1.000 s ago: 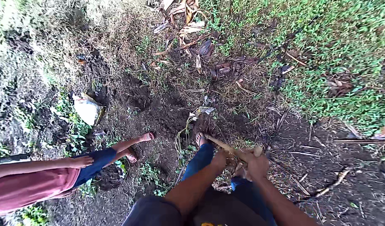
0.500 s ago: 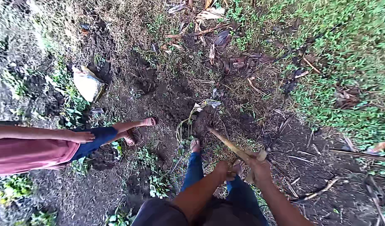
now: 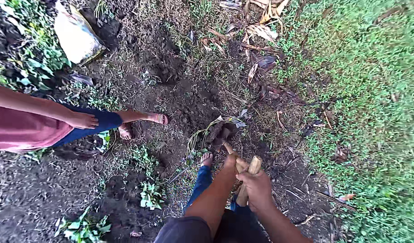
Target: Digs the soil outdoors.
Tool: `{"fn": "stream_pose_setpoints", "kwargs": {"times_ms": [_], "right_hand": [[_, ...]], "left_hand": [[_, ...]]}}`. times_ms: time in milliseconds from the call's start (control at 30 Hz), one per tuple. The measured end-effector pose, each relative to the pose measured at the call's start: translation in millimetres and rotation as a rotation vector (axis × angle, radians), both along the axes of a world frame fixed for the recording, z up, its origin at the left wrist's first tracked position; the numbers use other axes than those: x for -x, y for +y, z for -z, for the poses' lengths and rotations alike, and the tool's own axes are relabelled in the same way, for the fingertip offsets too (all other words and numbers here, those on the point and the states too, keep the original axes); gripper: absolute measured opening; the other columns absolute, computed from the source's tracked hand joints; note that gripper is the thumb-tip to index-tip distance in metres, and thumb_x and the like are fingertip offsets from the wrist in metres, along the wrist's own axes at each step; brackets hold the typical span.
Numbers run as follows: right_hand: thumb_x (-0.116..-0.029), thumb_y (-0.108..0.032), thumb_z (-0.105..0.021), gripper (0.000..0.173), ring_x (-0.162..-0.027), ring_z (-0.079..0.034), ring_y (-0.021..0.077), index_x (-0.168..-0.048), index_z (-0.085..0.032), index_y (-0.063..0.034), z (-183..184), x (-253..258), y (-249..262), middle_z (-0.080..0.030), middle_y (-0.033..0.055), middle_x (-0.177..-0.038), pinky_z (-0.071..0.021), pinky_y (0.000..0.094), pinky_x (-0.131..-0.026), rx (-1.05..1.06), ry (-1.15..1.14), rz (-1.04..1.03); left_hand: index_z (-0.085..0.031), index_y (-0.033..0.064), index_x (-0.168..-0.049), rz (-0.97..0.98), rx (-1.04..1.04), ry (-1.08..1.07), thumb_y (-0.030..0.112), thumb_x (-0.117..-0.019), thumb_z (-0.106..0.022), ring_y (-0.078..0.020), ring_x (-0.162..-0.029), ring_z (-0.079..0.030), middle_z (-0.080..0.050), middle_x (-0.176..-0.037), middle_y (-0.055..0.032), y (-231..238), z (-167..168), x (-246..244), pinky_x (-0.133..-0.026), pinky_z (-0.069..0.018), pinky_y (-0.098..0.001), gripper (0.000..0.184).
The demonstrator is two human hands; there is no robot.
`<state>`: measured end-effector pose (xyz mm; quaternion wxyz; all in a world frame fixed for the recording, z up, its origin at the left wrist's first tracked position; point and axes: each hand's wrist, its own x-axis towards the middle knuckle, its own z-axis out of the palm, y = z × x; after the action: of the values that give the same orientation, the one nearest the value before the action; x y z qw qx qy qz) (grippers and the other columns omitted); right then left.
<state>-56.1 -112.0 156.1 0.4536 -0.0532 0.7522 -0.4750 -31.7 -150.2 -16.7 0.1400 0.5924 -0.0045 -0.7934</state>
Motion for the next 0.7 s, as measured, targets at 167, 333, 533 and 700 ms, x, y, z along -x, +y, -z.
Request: {"fn": "stream_pose_setpoints", "kwargs": {"times_ms": [167, 333, 533, 700], "right_hand": [[-0.0687, 0.009, -0.068, 0.035, -0.097, -0.074, 0.0236, -0.103, -0.067, 0.0054, -44, -7, -1, -0.076, 0.0143, -0.113, -0.0618, 0.0392, -0.077, -0.033, 0.022, -0.002], [-0.0701, 0.009, -0.066, 0.028, -0.095, -0.074, 0.0234, -0.098, -0.065, 0.0059, -23, -10, -12, -0.076, 0.0150, -0.112, -0.0603, 0.0388, -0.075, -0.015, 0.022, -0.017], [-0.0685, 0.010, -0.065, 0.025, -0.093, -0.074, 0.0238, -0.093, -0.064, 0.0042, -48, 2, 12, -0.076, 0.0144, -0.116, -0.0603, 0.0378, -0.073, -0.028, 0.041, -0.107], [-0.0708, 0.010, -0.066, 0.026, -0.092, -0.075, 0.0235, -0.096, -0.069, 0.0045, -19, -1, 19, -0.077, 0.0133, -0.111, -0.0617, 0.0389, -0.074, -0.012, 0.053, -0.098]], "left_hand": [[-0.055, 0.0009, -0.114, -0.086, -0.134, -0.048, 0.020, -0.1036, -0.053, -0.0213, -0.060, -0.058, -0.059, -0.077, -0.0118, -9, -31, -5, -0.055, -0.0531, -0.0392, 0.022], [-0.053, 0.0025, -0.123, -0.024, -0.151, -0.030, 0.022, -0.1015, -0.055, -0.0241, -0.066, -0.060, -0.061, -0.085, -0.0140, -19, 1, -11, -0.060, -0.0543, -0.0428, 0.029], [-0.054, 0.0015, -0.121, -0.005, -0.153, -0.031, 0.029, -0.1051, -0.053, -0.0246, -0.066, -0.062, -0.063, -0.084, -0.0148, -4, -26, -7, -0.060, -0.0555, -0.0424, 0.032], [-0.055, 0.0006, -0.120, 0.027, -0.096, -0.088, 0.025, -0.1041, -0.054, -0.0234, -0.067, -0.061, -0.062, -0.085, -0.0142, 1, 0, -12, -0.060, -0.0552, -0.0409, 0.030]]}}
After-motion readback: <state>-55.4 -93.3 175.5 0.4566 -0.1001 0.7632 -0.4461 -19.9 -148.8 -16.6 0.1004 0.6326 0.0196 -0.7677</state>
